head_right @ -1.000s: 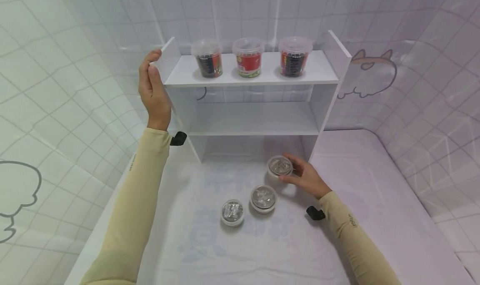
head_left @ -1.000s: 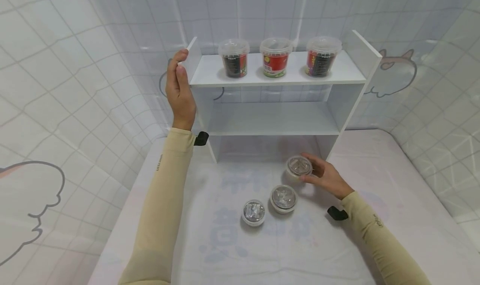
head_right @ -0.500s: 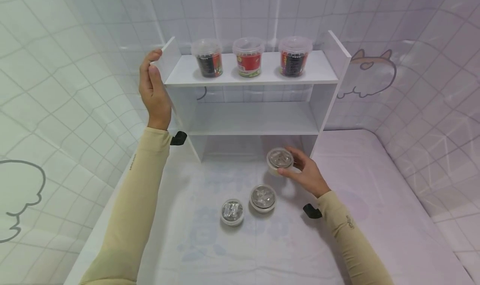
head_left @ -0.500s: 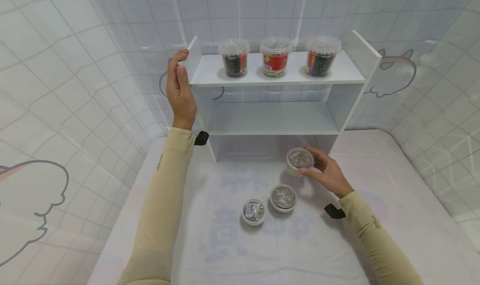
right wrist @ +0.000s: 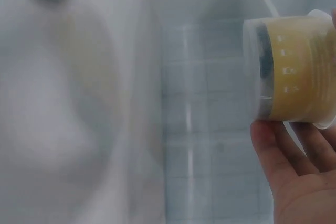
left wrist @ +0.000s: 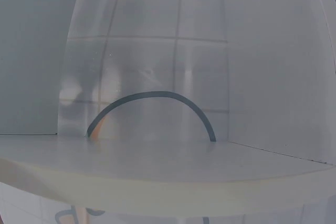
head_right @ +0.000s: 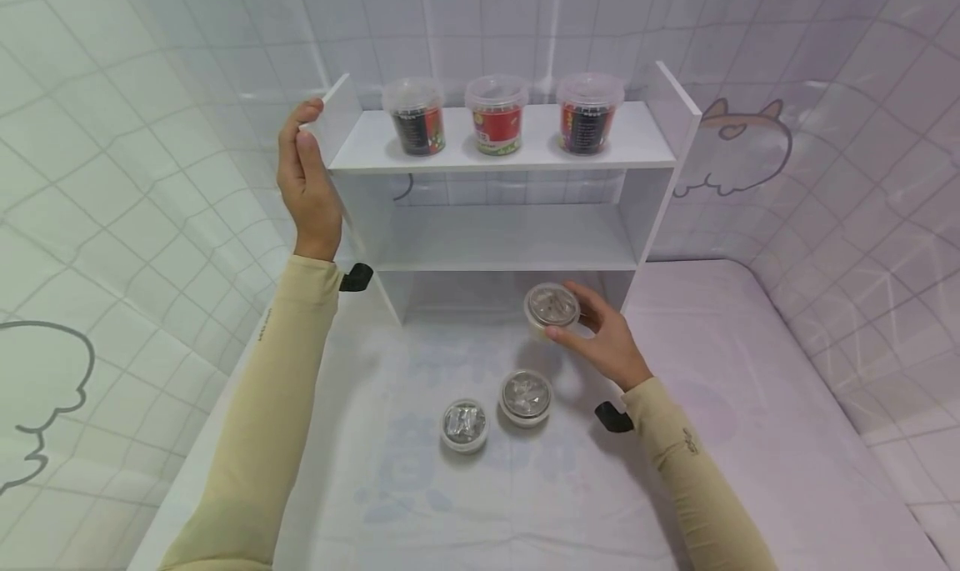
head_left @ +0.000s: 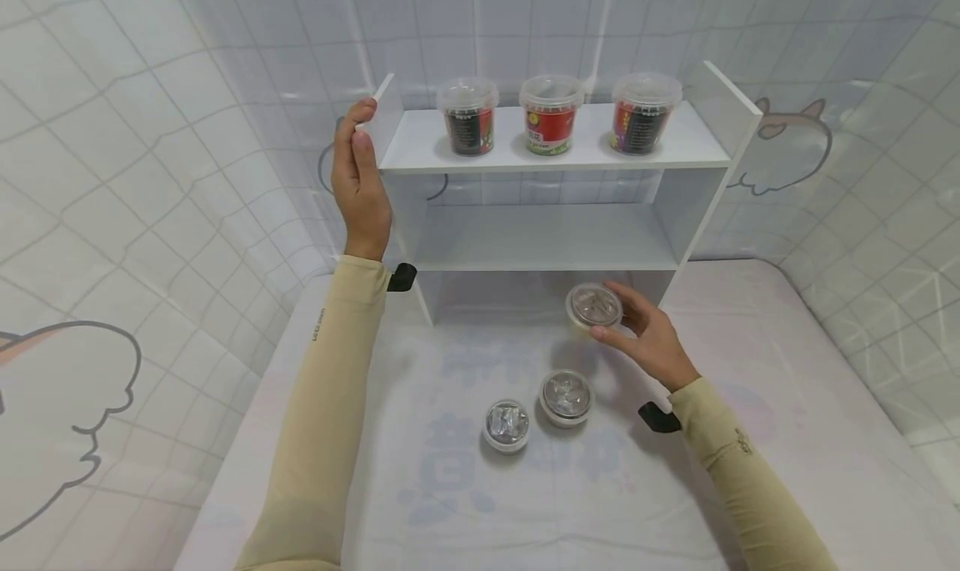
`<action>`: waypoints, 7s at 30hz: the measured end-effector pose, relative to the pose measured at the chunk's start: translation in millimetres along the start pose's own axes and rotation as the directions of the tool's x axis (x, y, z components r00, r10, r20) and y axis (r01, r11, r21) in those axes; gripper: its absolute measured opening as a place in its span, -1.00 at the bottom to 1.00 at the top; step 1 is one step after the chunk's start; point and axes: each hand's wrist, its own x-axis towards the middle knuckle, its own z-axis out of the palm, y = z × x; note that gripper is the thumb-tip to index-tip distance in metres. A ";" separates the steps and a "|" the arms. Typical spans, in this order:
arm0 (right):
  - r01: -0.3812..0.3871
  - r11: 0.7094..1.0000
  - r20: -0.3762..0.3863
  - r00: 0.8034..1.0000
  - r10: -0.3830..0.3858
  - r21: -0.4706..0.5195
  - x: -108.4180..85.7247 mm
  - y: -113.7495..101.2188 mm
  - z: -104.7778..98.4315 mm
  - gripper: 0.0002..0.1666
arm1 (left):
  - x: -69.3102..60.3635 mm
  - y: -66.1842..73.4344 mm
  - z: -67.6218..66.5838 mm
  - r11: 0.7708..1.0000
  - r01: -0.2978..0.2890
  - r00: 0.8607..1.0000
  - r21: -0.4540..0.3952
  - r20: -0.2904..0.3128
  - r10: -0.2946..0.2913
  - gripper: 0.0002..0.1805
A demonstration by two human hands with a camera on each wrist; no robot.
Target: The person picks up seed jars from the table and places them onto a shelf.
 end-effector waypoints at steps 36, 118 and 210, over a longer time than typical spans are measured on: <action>0.123 0.984 0.057 0.990 -0.131 0.129 44.4 -43.0 49.2 -0.07 | -0.1 -1.9 0.0 1.000 -0.023 1.000 -0.002 -0.005 0.023 -0.66; 0.051 0.997 0.063 0.996 -0.055 0.065 151.9 -76.5 117.5 -0.03 | -1.5 -3.9 0.6 1.000 -0.026 1.000 0.002 -0.019 0.026 -0.65; 0.249 0.964 0.099 0.961 -0.258 0.093 60.0 -86.9 88.1 -0.05 | -1.0 -2.1 3.0 1.000 -0.022 0.999 0.001 -0.031 0.022 -0.64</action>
